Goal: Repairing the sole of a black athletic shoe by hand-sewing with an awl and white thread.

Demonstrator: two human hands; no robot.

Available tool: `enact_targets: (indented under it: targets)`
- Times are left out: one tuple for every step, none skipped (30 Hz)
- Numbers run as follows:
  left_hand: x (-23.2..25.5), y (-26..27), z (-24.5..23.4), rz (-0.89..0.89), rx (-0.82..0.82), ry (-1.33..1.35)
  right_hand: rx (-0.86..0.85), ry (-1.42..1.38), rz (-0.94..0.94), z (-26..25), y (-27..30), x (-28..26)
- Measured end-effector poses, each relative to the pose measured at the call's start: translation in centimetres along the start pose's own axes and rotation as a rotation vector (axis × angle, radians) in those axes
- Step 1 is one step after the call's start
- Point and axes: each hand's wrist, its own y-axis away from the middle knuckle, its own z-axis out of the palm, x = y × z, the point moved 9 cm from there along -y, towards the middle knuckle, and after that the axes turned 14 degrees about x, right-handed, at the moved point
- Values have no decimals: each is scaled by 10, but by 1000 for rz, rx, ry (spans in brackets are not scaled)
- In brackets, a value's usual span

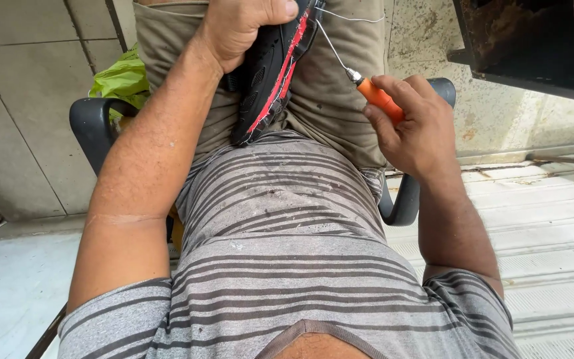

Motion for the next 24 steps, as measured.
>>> enact_targets:
  targets:
    - [3, 4, 5, 0, 9, -54, 21, -16, -48, -5, 0, -5]
    - [4, 5, 7, 1, 10, -57, 23, -19, -47, -7, -1, -6]
    - [6, 5, 7, 58, 44, -209, 34, -94, -47, -10, -1, -9]
    - [8, 5, 8, 115, 78, -362, 46, -169, -46, -14, -1, -11]
    - [0, -1, 4, 114, 78, -364, 47, -170, -44, -15, 1, -8]
    - [7, -5, 3, 311, 86, -457, 60, -199, -34, -17, 3, -4]
    - [11, -5, 3, 505, 92, -550, 70, -230, -22, -20, 6, -1]
    - [11, -5, 4, 502, 92, -552, 69, -232, -19, -19, 8, 1]
    - [19, 1, 10, 613, 56, -537, 91, -268, -5, -21, 9, 3]
    - [28, 7, 16, 724, 18, -521, 114, -304, 10, -23, 10, 6]
    - [24, 6, 15, 724, 18, -523, 115, -306, 11, -23, 10, 3]
    - [22, 4, 10, 719, 51, -494, 132, -322, -21, -24, 10, -2]
    - [21, 1, 6, 715, 85, -465, 149, -338, -55, -25, 9, -7]
    - [21, 1, 6, 717, 84, -466, 151, -339, -56, -24, 8, -8]
    - [18, -1, 4, 661, 86, -440, 155, -330, -70, -23, 8, -12]
    - [15, -2, 2, 606, 87, -413, 159, -322, -84, -23, 8, -15]
    - [11, -7, 1, 608, 86, -414, 162, -322, -84, -22, 7, -17]
    - [5, -15, -11, 537, 188, -320, 163, -344, -65, -21, 5, -18]
    - [-2, -21, -23, 464, 287, -226, 163, -366, -45, -21, 5, -19]
    - [-4, -24, -26, 465, 285, -226, 165, -365, -45, -20, 4, -19]
    - [-5, -25, -25, 512, 262, -250, 177, -360, -47, -20, 3, -18]
    - [-5, -26, -24, 560, 238, -274, 188, -355, -49, -19, 3, -18]
    - [-4, -24, -23, 559, 239, -273, 186, -355, -49, -18, 1, -17]
    - [-3, -22, -22, 536, 235, -240, 190, -343, -73, -16, 0, -19]
